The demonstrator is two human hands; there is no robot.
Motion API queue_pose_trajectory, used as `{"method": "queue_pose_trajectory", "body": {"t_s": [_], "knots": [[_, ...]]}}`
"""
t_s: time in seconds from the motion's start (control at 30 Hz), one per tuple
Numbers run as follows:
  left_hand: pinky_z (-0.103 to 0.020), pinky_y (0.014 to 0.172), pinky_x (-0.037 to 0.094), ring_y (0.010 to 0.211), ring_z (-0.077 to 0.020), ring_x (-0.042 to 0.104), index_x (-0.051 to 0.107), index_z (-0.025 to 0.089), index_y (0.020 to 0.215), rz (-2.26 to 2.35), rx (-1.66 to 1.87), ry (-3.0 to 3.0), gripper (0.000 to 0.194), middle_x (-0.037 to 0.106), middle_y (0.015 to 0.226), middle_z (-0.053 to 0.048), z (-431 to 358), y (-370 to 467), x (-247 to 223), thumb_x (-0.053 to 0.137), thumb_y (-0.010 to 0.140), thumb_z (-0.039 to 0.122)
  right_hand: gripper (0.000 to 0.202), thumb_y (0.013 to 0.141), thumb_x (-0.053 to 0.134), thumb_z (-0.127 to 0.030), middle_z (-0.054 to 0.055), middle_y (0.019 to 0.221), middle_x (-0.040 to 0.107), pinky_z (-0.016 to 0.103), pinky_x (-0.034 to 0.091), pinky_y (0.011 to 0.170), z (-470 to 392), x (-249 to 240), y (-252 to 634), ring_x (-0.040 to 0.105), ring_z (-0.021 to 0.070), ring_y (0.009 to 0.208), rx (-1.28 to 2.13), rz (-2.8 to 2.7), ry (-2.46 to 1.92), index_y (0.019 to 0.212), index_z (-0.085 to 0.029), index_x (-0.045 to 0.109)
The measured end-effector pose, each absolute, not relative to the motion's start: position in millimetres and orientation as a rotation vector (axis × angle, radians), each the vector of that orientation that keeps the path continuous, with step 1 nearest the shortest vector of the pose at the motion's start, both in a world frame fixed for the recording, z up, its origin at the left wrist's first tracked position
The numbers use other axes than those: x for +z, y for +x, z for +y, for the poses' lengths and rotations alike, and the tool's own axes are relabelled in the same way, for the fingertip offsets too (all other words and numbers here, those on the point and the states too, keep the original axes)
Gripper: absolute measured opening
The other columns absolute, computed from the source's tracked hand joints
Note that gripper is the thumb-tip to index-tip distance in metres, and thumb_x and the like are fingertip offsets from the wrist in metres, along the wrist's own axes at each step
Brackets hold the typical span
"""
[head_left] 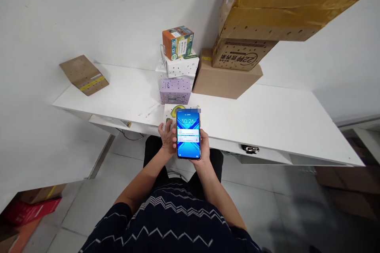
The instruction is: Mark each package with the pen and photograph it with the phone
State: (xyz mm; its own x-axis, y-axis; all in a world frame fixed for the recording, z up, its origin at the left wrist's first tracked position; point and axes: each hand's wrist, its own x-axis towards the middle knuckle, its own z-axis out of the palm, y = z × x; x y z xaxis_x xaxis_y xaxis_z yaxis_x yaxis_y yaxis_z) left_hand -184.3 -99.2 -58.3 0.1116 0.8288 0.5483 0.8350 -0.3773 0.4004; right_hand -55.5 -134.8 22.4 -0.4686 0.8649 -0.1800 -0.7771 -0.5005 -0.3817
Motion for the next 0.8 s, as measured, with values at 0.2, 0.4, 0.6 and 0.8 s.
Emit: {"method": "queue_pose_trajectory", "body": {"t_s": [0.2,0.4,0.6,0.8], "knots": [[-0.055,0.109,0.025,0.125,-0.0318,0.051,0.066,0.033,0.117,-1.642,-0.969,-2.331,0.029,0.070,0.122,-0.005,-110.1,-180.1,-27.7,0.056,0.091,0.035,0.053,0.078,0.059,-0.060,0.008,0.107,0.075,0.041,0.058,0.082,-128.1,27.2,-19.8,0.071,0.0287,0.098,1.741,-0.504,-0.756,0.111,-0.020,0.067],[-0.044,0.103,0.040,0.120,-0.0283,0.053,0.067,0.020,0.115,-1.865,-1.375,-2.145,0.031,0.062,0.120,-0.015,-103.6,-203.1,-21.7,0.055,0.092,0.038,0.057,0.080,0.061,-0.056,0.004,0.109,0.069,0.035,0.052,0.079,-109.2,19.1,48.6,0.066,0.0193,0.084,1.008,-0.870,-1.451,0.127,-0.025,0.060],[-0.033,0.076,0.050,0.090,-0.0191,0.060,0.047,0.021,0.131,-2.788,-1.766,-2.016,0.058,0.057,0.115,-0.012,-99.3,-229.8,-25.8,0.058,0.087,0.056,0.057,0.084,0.059,-0.046,0.016,0.123,0.060,0.045,0.044,0.091,-79.7,-21.4,87.9,0.057,0.0300,0.103,0.271,-1.436,-2.098,0.135,-0.021,0.058],[-0.032,0.077,0.051,0.094,-0.0200,0.065,0.043,0.027,0.127,-3.274,-2.426,-1.712,0.063,0.062,0.118,-0.009,-101.4,-224.0,-23.7,0.066,0.079,0.062,0.051,0.090,0.054,-0.040,0.022,0.130,0.057,0.048,0.043,0.090,-66.3,-49.1,87.8,0.051,0.0364,0.111,-0.002,-1.641,-2.297,0.135,-0.016,0.059]]}}
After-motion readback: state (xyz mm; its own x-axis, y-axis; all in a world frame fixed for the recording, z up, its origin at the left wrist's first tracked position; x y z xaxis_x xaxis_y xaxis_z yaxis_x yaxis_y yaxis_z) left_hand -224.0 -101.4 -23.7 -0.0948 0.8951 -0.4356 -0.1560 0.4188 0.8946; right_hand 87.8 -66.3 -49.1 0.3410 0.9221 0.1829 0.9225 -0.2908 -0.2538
